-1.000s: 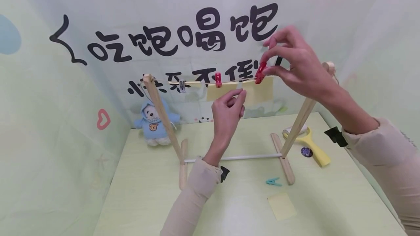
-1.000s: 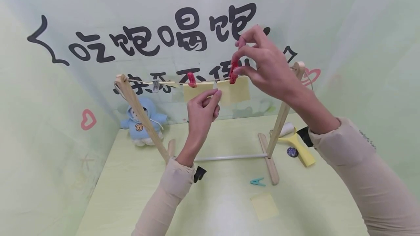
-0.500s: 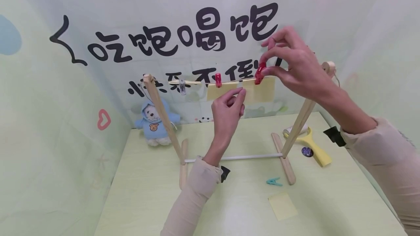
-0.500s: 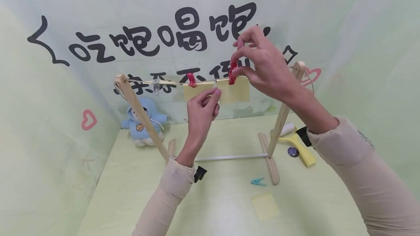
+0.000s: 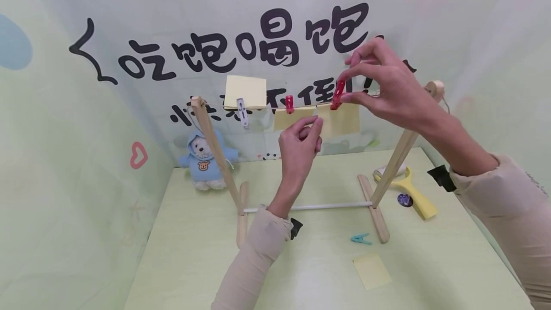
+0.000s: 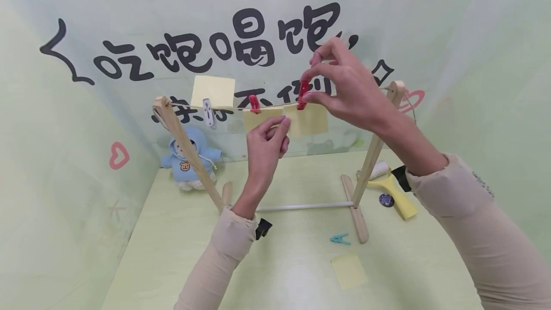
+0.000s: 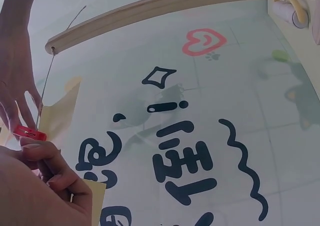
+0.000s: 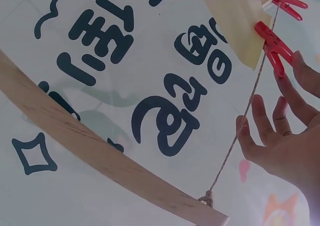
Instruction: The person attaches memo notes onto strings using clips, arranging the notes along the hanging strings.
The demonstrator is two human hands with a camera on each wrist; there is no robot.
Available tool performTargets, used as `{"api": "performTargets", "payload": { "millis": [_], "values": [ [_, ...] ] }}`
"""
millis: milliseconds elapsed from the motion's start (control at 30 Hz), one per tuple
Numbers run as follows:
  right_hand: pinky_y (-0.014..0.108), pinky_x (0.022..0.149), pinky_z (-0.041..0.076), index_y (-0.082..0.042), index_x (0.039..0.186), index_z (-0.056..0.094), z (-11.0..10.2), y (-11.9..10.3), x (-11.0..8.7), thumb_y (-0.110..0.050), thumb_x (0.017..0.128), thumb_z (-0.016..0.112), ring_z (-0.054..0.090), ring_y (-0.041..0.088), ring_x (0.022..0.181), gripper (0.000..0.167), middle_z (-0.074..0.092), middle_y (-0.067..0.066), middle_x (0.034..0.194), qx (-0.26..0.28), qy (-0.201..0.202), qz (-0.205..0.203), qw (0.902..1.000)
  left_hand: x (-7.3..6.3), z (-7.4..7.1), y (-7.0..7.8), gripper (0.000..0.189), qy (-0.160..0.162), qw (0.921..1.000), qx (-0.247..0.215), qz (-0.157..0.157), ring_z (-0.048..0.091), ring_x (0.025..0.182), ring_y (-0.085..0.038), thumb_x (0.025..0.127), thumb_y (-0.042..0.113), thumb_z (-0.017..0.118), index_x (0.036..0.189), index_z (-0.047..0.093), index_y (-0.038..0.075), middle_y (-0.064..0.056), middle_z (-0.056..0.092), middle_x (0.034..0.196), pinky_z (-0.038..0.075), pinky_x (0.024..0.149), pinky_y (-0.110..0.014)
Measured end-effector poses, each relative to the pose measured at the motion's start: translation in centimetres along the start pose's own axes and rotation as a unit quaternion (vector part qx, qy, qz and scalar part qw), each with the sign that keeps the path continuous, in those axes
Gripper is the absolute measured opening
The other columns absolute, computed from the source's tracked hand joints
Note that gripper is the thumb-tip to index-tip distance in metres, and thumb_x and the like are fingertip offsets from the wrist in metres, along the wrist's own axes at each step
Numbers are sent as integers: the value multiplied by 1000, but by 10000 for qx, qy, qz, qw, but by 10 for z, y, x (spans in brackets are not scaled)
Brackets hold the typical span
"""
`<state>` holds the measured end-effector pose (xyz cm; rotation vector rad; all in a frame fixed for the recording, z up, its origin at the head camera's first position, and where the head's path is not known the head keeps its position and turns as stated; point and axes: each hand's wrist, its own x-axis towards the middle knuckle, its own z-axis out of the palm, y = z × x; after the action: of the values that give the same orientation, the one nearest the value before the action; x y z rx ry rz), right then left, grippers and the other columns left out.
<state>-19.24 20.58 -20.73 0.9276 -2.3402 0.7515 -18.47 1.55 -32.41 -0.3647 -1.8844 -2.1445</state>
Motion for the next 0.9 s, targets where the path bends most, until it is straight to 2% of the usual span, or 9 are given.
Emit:
{"api": "performTargets", "payload": {
  "millis": [200, 333, 433, 500, 633, 767, 900],
  "values": [
    [14, 107, 34, 5, 132, 75, -8, 1, -11, 5, 82, 93, 53, 36, 134, 53, 59, 24, 139, 25, -42, -27, 10000, 0, 1, 0, 20, -71, 10000, -59, 3, 47, 51, -7, 108, 9, 71, 113, 77, -9, 7, 55, 58, 30, 48, -19],
    [13, 111, 37, 3, 138, 72, -16, -3, -32, -33, 101, 80, 56, 18, 135, 53, 59, 24, 143, 20, 276, -109, 9996, 0, 2, -1, 20, -119, 9999, -39, -19, 46, 52, -7, 108, 9, 70, 115, 77, -8, 6, 55, 58, 30, 49, -18],
    [15, 113, 39, 6, 131, 74, -19, -6, -57, -65, 102, 63, 53, 2, 134, 78, 63, 25, 138, 141, 669, -205, 9975, -2, 2, -3, 20, -128, 9999, -50, -53, 46, 52, -7, 108, 10, 70, 115, 77, -8, 6, 55, 58, 31, 49, -18],
    [18, 118, 38, 9, 123, 76, -18, -8, -77, -66, 104, 61, 53, 0, 136, 78, 66, 23, 133, 146, 877, -289, 9956, -3, 2, -5, 20, -127, 9999, -50, -89, 46, 52, -7, 108, 10, 70, 115, 77, -8, 6, 55, 58, 32, 50, -18],
    [18, 116, 41, 9, 115, 78, -14, -8, -114, -58, 108, 63, 57, 3, 136, 69, 71, 17, 127, 112, 992, -409, 9942, -5, 3, -8, 20, -136, 9998, 25, -164, 46, 52, -7, 108, 11, 70, 115, 77, -6, 5, 55, 59, 33, 50, -18],
    [11, 108, 44, 6, 115, 78, -7, -1, -147, -56, 108, 62, 59, 1, 129, 65, 71, 11, 124, 176, 762, -194, 9968, -6, 5, -12, 20, -140, 9994, 123, -277, 47, 53, -8, 108, 13, 71, 116, 78, -4, 5, 56, 60, 34, 51, -19],
    [7, 101, 46, 2, 116, 79, 8, 18, -178, -55, 109, 59, 60, -1, 122, 61, 71, 9, 121, 337, 515, -38, 9981, -8, 6, -17, 19, -158, 9988, 163, -430, 48, 53, -8, 108, 12, 71, 117, 77, -3, 5, 56, 60, 36, 52, -18]
  ]
}}
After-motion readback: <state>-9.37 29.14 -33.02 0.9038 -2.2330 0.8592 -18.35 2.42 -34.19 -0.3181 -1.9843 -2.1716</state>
